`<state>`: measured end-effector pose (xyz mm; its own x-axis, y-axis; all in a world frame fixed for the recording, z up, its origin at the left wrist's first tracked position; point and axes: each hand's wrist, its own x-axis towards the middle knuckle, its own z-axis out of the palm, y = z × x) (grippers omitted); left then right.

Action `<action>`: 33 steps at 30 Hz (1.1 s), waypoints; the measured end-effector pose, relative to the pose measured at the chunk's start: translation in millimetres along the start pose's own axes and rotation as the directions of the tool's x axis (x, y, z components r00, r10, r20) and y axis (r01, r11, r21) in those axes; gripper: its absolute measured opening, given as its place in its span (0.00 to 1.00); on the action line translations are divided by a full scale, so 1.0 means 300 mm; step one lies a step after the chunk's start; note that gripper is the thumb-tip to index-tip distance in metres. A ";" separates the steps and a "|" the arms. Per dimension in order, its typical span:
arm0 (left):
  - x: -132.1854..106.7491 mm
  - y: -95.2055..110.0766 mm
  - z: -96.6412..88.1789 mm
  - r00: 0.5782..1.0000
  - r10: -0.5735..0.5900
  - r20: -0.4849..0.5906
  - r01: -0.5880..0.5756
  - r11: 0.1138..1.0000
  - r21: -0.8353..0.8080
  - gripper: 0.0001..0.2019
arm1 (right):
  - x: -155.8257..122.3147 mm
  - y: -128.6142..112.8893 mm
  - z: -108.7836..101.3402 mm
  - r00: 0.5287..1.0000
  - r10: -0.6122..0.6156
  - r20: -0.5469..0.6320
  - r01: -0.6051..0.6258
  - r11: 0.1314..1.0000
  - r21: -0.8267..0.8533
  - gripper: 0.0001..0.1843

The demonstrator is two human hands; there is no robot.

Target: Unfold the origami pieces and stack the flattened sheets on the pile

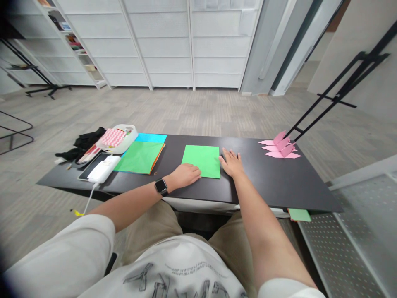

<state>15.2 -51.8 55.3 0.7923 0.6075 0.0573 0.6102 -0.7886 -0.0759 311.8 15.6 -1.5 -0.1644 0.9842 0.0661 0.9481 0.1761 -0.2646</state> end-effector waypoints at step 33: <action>-0.534 -0.589 -0.678 0.688 -0.643 -0.335 0.677 0.736 -0.023 0.26 | 0.013 0.032 0.016 0.995 0.016 -0.098 -0.009 0.997 0.074 0.36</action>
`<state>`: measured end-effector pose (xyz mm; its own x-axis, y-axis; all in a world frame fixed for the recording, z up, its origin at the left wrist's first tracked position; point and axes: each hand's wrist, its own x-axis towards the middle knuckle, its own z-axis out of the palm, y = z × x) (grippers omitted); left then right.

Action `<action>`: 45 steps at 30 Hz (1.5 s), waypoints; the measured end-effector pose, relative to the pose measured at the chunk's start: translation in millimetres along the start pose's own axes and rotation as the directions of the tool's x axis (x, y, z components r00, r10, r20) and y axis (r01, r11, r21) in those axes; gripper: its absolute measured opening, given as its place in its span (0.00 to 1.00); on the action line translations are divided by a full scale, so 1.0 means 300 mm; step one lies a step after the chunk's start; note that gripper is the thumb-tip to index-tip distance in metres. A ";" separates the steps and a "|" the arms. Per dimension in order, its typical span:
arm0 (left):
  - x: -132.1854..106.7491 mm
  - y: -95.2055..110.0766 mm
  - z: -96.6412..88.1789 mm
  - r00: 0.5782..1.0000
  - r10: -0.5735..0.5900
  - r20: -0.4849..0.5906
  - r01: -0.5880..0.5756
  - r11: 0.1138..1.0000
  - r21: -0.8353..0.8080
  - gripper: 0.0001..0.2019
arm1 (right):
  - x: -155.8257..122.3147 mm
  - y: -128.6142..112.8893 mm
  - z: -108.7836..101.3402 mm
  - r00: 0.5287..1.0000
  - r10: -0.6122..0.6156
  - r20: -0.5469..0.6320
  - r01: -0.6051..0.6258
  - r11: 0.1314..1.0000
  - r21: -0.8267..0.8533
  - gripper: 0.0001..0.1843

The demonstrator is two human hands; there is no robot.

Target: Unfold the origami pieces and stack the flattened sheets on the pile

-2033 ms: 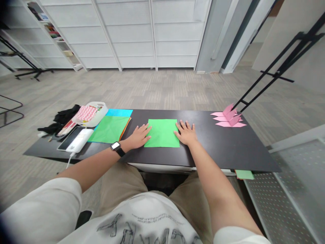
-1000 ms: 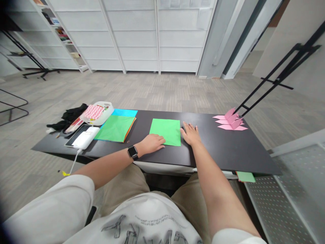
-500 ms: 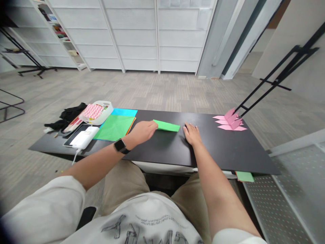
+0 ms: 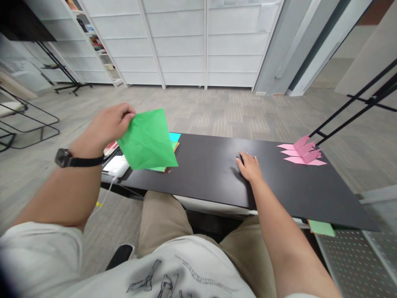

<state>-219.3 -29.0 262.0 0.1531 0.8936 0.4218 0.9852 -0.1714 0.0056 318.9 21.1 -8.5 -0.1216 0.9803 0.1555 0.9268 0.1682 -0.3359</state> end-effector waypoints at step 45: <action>-0.246 0.132 0.735 0.805 -0.365 0.467 0.388 0.920 0.049 0.46 | 0.006 0.022 0.017 0.996 -0.043 -0.084 0.047 0.998 0.040 0.31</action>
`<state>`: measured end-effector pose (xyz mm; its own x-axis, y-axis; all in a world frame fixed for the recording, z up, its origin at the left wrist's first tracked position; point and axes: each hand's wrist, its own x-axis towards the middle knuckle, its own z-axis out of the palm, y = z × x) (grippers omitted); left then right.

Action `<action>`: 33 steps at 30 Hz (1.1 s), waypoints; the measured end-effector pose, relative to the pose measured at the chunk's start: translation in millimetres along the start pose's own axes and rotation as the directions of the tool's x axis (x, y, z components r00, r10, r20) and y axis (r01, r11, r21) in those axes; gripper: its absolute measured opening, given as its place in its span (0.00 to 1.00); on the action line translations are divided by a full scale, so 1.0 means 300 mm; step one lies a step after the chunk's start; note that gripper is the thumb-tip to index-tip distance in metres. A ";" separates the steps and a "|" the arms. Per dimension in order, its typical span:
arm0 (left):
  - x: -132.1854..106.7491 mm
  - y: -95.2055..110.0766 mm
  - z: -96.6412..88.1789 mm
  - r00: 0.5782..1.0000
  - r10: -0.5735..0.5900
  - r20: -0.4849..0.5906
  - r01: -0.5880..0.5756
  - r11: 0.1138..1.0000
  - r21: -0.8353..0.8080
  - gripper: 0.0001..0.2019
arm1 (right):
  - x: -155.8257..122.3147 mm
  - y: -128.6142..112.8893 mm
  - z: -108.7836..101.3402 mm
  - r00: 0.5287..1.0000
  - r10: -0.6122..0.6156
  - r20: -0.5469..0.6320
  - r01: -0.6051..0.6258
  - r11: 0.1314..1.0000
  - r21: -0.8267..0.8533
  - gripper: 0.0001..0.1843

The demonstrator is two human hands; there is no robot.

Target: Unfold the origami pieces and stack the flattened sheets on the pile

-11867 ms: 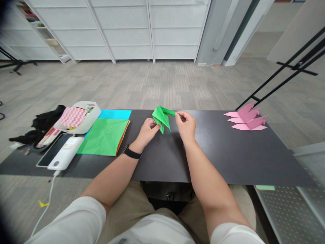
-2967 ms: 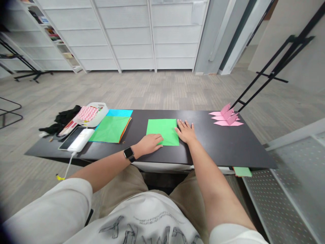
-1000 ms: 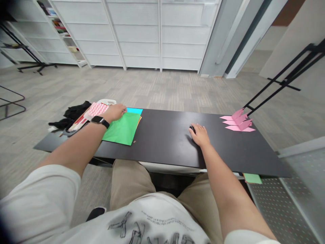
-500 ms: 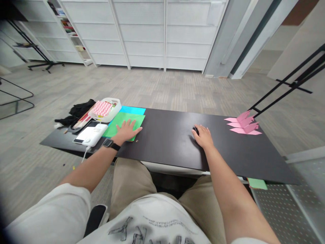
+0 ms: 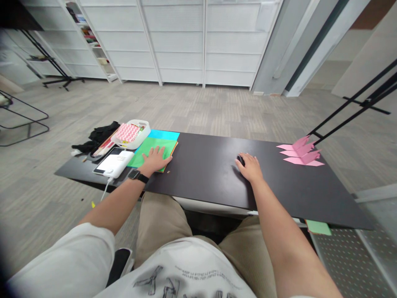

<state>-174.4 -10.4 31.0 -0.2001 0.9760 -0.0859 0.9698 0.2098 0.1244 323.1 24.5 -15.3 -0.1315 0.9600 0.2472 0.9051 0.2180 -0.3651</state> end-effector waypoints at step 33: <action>0.015 0.577 0.158 0.785 0.608 -0.123 -0.609 0.793 0.034 0.34 | -0.044 0.071 -0.071 0.830 0.431 -0.355 -0.289 0.876 0.386 0.23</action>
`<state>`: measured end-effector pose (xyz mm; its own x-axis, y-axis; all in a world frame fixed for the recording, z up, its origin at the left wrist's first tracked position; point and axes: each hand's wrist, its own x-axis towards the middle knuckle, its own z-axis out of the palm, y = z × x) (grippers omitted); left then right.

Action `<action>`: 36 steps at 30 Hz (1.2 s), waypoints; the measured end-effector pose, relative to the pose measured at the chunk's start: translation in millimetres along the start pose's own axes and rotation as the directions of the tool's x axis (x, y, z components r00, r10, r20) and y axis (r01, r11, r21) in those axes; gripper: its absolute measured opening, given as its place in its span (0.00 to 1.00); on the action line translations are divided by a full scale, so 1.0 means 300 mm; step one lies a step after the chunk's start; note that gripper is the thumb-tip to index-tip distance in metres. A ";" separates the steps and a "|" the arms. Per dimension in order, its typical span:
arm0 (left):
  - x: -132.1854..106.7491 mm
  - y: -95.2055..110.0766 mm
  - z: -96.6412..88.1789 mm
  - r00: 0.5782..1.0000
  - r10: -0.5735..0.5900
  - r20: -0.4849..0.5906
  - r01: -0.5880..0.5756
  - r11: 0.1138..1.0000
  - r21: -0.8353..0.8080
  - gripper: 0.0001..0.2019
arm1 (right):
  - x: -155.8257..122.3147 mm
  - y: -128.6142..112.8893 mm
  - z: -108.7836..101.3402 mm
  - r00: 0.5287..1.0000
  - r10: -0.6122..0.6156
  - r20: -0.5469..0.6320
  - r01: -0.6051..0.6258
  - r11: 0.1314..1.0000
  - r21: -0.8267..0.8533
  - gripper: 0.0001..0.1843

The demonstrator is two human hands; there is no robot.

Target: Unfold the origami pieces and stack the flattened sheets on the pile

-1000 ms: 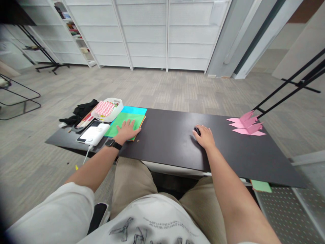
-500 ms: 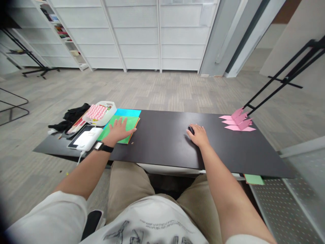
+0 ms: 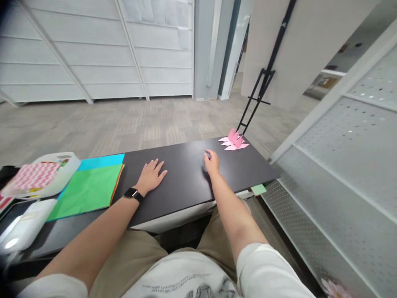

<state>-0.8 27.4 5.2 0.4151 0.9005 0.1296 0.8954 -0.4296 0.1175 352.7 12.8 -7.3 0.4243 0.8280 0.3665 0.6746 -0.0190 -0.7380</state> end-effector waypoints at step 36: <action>0.005 -0.035 -0.023 0.971 -0.177 -0.164 0.072 0.861 -0.504 0.22 | 0.080 -0.254 -0.123 0.970 -0.170 0.172 0.144 0.977 0.157 0.14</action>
<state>-10.6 32.9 10.9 0.2182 0.9388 0.2664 0.7189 -0.3393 0.6067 333.8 13.5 78.6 0.1934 0.9029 0.3839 0.6255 0.1880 -0.7572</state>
